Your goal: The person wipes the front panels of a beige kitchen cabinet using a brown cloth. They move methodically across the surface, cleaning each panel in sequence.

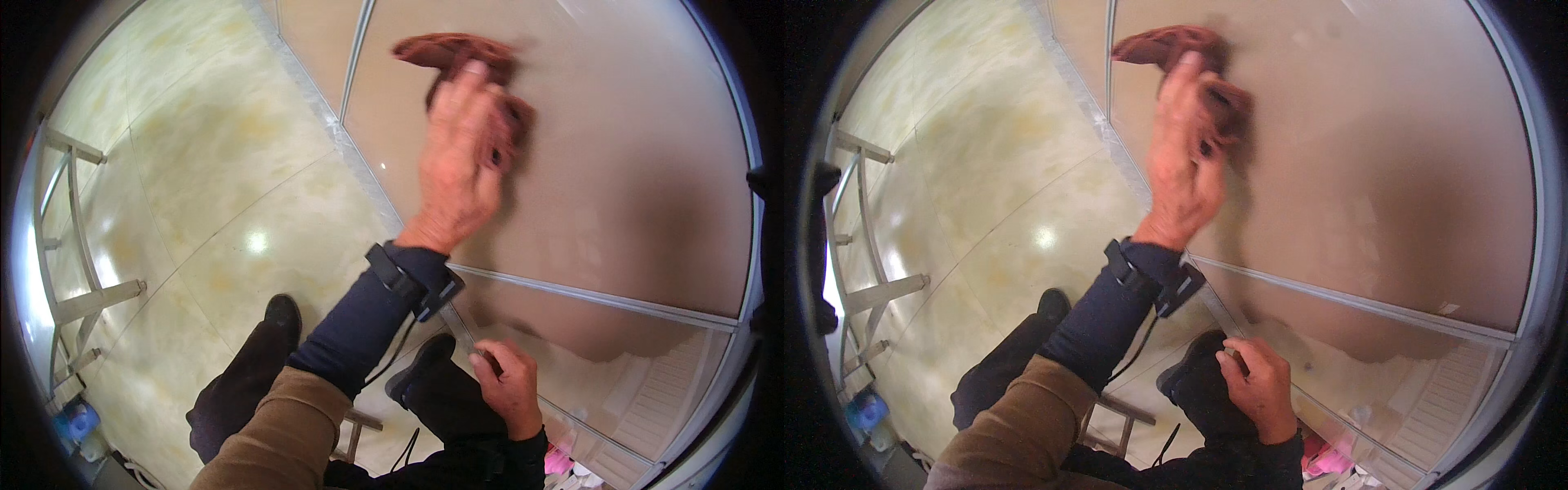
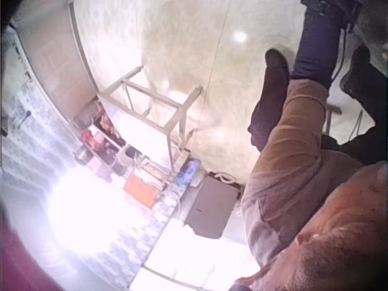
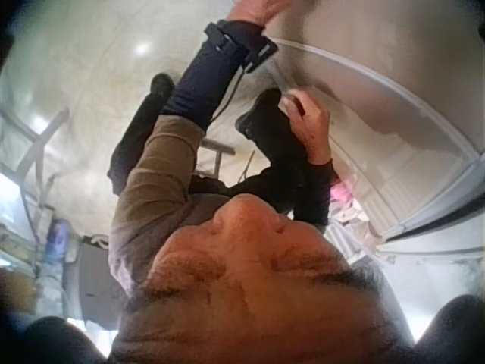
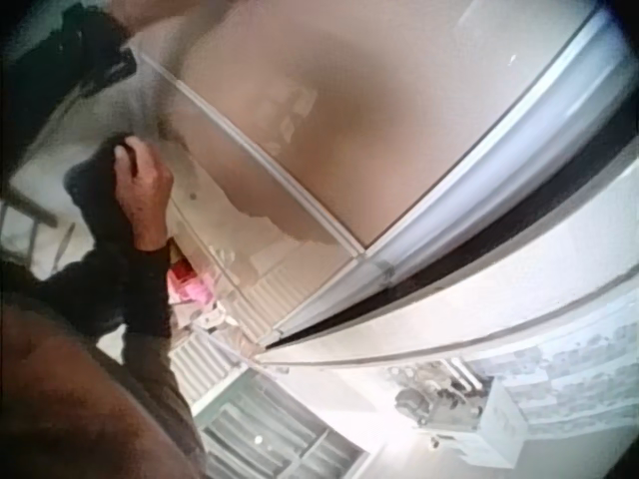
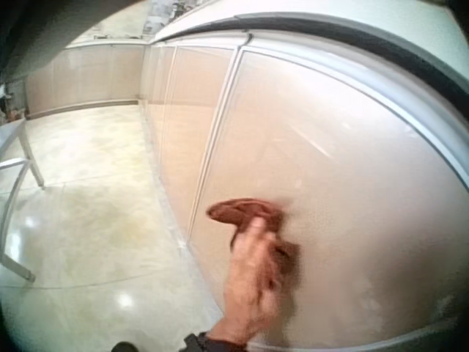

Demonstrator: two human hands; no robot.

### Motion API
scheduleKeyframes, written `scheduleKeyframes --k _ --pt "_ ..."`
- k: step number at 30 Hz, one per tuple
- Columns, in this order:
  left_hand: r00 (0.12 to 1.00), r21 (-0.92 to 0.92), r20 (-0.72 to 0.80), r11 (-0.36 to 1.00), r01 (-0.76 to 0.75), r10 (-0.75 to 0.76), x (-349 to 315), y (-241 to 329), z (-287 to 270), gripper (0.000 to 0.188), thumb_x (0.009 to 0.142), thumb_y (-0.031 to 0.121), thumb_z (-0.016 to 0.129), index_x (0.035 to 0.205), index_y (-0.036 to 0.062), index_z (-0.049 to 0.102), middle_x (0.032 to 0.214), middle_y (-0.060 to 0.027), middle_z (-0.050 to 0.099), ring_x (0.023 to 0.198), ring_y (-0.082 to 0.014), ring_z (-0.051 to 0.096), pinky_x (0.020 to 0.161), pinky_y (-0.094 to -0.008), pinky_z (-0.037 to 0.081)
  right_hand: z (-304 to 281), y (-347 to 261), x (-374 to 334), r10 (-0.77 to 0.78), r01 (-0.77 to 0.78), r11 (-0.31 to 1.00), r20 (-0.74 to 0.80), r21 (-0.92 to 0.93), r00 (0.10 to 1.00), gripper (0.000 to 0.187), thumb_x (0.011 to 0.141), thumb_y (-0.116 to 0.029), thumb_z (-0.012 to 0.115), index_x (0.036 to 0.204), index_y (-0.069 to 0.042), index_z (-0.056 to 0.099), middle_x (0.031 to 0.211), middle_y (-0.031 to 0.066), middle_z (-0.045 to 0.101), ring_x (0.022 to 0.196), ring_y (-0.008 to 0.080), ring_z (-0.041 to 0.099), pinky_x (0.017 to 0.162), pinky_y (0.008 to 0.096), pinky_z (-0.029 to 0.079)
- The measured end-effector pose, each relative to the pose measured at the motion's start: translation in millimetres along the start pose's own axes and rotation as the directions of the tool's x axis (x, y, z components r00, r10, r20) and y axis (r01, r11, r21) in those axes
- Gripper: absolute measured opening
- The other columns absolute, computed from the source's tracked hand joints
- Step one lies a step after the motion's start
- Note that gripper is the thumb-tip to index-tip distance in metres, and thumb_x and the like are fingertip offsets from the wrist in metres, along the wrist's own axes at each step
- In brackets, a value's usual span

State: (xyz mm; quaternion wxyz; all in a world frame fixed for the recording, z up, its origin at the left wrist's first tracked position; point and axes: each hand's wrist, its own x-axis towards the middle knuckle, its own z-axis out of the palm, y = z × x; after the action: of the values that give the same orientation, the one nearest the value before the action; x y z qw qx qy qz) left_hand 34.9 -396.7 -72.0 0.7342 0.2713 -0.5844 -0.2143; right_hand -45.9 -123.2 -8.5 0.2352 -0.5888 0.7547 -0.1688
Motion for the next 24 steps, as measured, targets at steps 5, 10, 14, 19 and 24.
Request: scheduleKeyframes --k 5,10,14,19,24 --pt "0.857 0.043 -0.113 0.859 0.509 -0.502 -44 -69 -9 0.065 0.097 0.002 0.050 0.159 0.0036 0.031 0.139 -0.0167 0.056 0.124 -0.0328 0.056 0.108 -0.0373 0.044 -3 3 -4 0.046 -0.046 0.999 0.001 0.022 0.999 0.016 0.087 -0.010 0.076 0.102 -0.003 0.072 0.090 0.0155 0.070 0.071 0.0296 0.069 0.064 0.0376 0.054" --pt "0.540 -0.217 -0.096 0.547 0.809 -0.836 -105 -123 -20 0.059 0.101 0.020 0.044 0.158 0.0084 0.034 0.153 -0.0148 0.043 0.142 -0.0295 0.040 0.119 -0.0361 0.028 -6 0 -3 0.022 -0.022 1.000 0.015 0.006 1.000 0.017 0.087 -0.011 0.076 0.102 -0.003 0.072 0.087 0.0153 0.069 0.070 0.0296 0.068 0.063 0.0379 0.054" --pt "0.263 -0.467 0.011 0.228 0.854 -0.965 -134 -131 -21 0.054 0.101 0.020 0.044 0.153 0.0081 0.039 0.155 -0.0093 0.041 0.143 -0.0247 0.037 0.119 -0.0367 0.027 -6 -2 -4 0.014 -0.014 1.000 -0.005 0.024 1.000 0.017 0.087 -0.010 0.077 0.102 -0.002 0.072 0.085 0.0157 0.068 0.070 0.0303 0.067 0.064 0.0387 0.053" --pt "0.365 -0.495 0.024 0.306 0.813 -0.931 -123 -107 -14 0.047 0.102 0.020 0.044 0.148 0.0070 0.044 0.148 -0.0084 0.045 0.136 -0.0221 0.040 0.116 -0.0377 0.030 0 -1 -5 0.005 -0.003 0.998 -0.030 0.063 1.000 0.017 0.087 -0.011 0.076 0.101 -0.002 0.072 0.085 0.0155 0.068 0.071 0.0315 0.067 0.065 0.0393 0.053" --pt "0.729 -0.184 -0.051 0.724 0.665 -0.682 -77 -35 0 0.048 0.104 0.019 0.043 0.148 -0.0004 0.042 0.149 -0.0126 0.045 0.135 -0.0264 0.043 0.116 -0.0390 0.031 6 -3 -9 -0.033 0.039 0.996 -0.069 0.083 0.997 0.015 0.087 -0.011 0.076 0.099 -0.002 0.072 0.087 0.0160 0.069 0.073 0.0323 0.068 0.067 0.0404 0.054"
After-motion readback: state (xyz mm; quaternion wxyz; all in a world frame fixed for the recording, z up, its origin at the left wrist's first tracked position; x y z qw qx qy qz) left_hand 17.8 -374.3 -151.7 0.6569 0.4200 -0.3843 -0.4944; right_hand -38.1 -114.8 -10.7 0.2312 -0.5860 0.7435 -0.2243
